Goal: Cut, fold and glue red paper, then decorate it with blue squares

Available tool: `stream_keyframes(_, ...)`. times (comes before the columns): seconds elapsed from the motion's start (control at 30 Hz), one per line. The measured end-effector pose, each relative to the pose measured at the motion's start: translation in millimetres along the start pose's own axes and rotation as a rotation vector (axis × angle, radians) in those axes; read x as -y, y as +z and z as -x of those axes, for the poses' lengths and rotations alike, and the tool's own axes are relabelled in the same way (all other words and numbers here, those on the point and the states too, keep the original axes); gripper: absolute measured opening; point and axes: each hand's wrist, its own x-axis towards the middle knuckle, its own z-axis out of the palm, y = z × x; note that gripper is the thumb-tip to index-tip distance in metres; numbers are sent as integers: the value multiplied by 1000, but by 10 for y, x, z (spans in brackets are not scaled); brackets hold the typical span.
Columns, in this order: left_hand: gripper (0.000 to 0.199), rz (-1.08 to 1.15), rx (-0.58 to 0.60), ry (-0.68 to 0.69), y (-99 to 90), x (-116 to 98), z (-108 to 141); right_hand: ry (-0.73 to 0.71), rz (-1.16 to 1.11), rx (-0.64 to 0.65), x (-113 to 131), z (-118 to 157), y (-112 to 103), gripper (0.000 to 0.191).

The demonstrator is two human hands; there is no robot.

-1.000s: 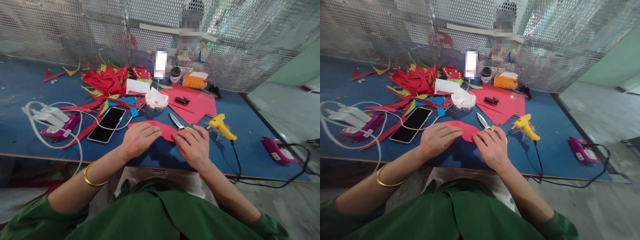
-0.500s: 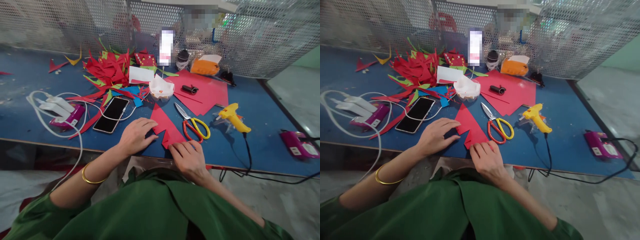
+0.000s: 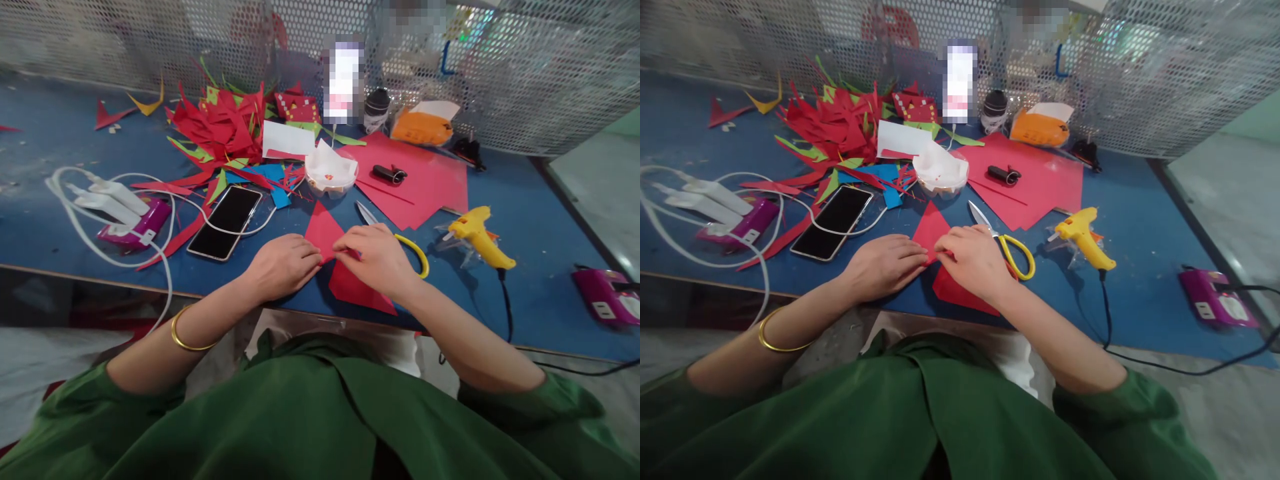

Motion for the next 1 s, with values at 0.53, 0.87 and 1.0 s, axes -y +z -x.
stream_keyframes(0.53,20,249,-72,-283,1,28,46,-315,320,52,-155,41,214,31)
stream_keyframes(0.87,21,90,-66,-51,-14,94,107,-498,408,85,-98,-14,123,35)
stream_keyframes(1.0,19,16,-78,8,26,99,95,-422,380,76,-85,-16,158,36)
